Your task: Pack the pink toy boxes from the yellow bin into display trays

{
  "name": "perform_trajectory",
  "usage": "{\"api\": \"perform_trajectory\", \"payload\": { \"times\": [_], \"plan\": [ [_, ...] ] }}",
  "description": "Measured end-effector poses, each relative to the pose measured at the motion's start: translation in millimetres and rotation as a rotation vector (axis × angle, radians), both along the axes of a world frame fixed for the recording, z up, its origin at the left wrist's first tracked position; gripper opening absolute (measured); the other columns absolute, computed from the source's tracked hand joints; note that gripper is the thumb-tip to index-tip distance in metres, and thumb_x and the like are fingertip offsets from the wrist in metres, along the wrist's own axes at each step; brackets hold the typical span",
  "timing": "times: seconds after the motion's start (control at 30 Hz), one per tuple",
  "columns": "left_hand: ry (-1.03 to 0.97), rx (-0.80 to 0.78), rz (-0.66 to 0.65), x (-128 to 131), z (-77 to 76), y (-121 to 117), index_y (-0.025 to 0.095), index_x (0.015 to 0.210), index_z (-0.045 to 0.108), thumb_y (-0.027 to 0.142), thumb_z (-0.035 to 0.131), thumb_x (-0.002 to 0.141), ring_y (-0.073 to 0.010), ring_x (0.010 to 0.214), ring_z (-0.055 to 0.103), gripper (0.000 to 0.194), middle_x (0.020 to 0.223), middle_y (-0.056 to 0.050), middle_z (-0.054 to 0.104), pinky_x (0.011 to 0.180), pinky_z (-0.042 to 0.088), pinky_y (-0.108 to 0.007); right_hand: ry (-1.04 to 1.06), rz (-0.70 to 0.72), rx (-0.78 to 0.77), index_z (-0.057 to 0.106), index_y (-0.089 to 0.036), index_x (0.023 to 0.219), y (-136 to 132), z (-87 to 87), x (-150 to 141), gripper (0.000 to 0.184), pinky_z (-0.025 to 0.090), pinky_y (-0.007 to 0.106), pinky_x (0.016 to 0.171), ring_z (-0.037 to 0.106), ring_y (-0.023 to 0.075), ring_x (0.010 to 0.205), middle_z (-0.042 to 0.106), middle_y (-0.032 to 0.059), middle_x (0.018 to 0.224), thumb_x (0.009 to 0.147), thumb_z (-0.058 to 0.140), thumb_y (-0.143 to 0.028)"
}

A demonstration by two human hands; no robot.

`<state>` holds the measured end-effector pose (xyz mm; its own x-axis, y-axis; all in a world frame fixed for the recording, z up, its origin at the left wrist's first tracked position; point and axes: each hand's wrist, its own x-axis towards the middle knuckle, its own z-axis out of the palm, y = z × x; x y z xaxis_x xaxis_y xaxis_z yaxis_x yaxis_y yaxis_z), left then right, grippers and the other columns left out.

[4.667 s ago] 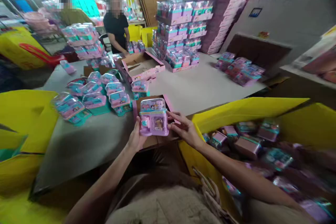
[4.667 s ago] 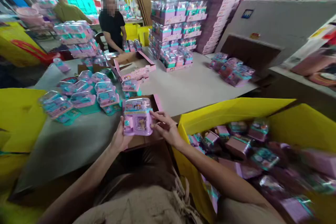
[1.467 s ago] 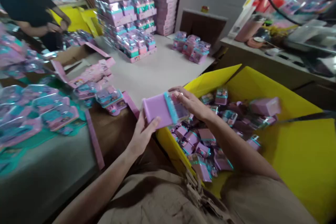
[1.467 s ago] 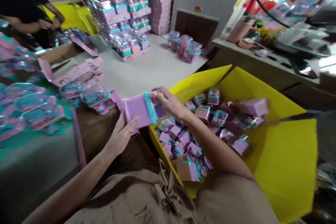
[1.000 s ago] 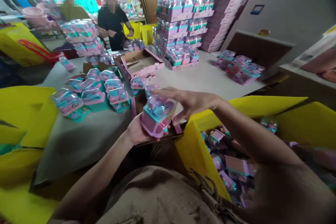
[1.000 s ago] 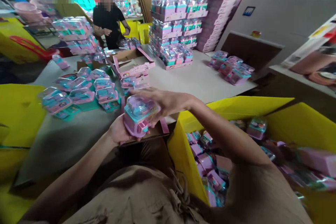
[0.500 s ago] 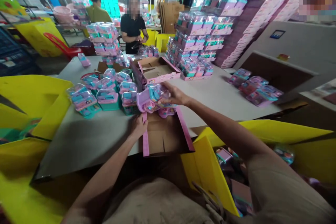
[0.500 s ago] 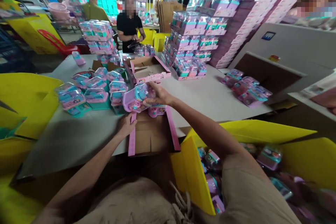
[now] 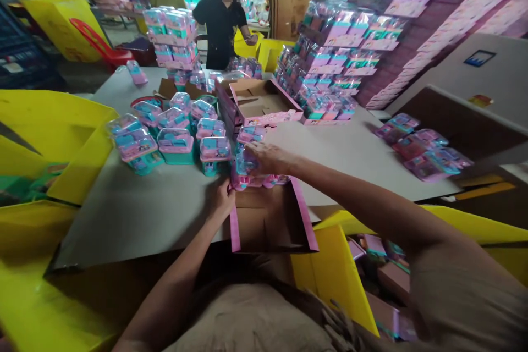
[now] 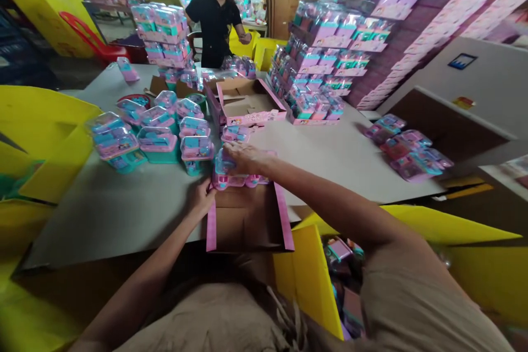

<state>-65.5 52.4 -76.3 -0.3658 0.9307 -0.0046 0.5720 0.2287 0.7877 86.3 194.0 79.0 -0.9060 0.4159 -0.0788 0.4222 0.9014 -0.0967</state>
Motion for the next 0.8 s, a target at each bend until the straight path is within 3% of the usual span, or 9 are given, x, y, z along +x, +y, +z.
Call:
{"api": "perform_trajectory", "payload": {
  "times": [0.1,0.3,0.43,0.57,0.7,0.8],
  "plan": [
    [-0.002,-0.003,0.006,0.0,-0.4,-1.4,0.014,0.124,0.075,0.014,0.055,0.091,-0.0233,0.083,0.071,0.039,0.095,-0.011,0.079,0.08,0.052,-0.032,-0.026,-0.027,-0.024,0.046,-0.006,0.156,4.0,0.0,-2.1,0.09,0.047,0.049,0.118,0.056,0.0382,0.143,0.058,0.0267,0.152,0.083,0.088,-0.037],
    [-0.012,0.019,0.04,3.9,3.1,-2.4,0.014,0.157,0.056,0.009,0.055,0.09,-0.0315,0.121,0.072,0.067,0.135,-0.019,0.075,0.107,0.054,-0.042,-0.05,0.018,-0.006,0.039,-0.009,0.164,11.0,5.0,0.6,0.097,0.049,0.052,0.116,0.058,0.0391,0.141,0.058,0.0256,0.153,0.086,0.084,-0.045],
    [0.005,-0.017,0.023,5.8,8.3,-3.5,0.016,0.155,0.059,0.007,0.054,0.091,-0.0307,0.124,0.072,0.065,0.137,-0.017,0.074,0.11,0.054,-0.042,-0.092,0.009,0.035,0.039,-0.01,0.164,9.5,7.2,-1.5,0.098,0.05,0.05,0.114,0.061,0.0387,0.138,0.06,0.025,0.151,0.086,0.084,-0.046],
    [0.072,-0.051,0.004,7.3,12.0,-5.0,0.015,0.151,0.064,0.008,0.054,0.093,-0.0309,0.12,0.073,0.059,0.132,-0.017,0.077,0.111,0.054,-0.043,-0.086,0.054,0.077,0.037,-0.019,0.166,3.6,5.9,-0.2,0.099,0.054,0.049,0.107,0.064,0.0373,0.131,0.064,0.0206,0.144,0.085,0.086,-0.047],
    [0.093,-0.094,0.015,7.9,14.2,-4.9,0.016,0.148,0.066,0.01,0.054,0.095,-0.0311,0.112,0.076,0.055,0.122,-0.017,0.08,0.109,0.054,-0.043,-0.103,0.153,0.087,0.045,-0.027,0.16,-2.7,5.0,2.3,0.08,0.054,0.045,0.102,0.063,0.0339,0.126,0.065,0.0161,0.137,0.091,0.079,-0.049],
    [0.097,-0.087,0.021,7.5,12.7,-5.0,0.018,0.149,0.065,0.011,0.054,0.095,-0.029,0.118,0.075,0.055,0.128,-0.015,0.079,0.111,0.053,-0.04,-0.132,0.184,0.07,0.056,-0.03,0.149,0.5,5.2,0.6,0.067,0.055,0.04,0.098,0.065,0.0305,0.12,0.068,0.0118,0.132,0.09,0.081,-0.048]
  ]
}}
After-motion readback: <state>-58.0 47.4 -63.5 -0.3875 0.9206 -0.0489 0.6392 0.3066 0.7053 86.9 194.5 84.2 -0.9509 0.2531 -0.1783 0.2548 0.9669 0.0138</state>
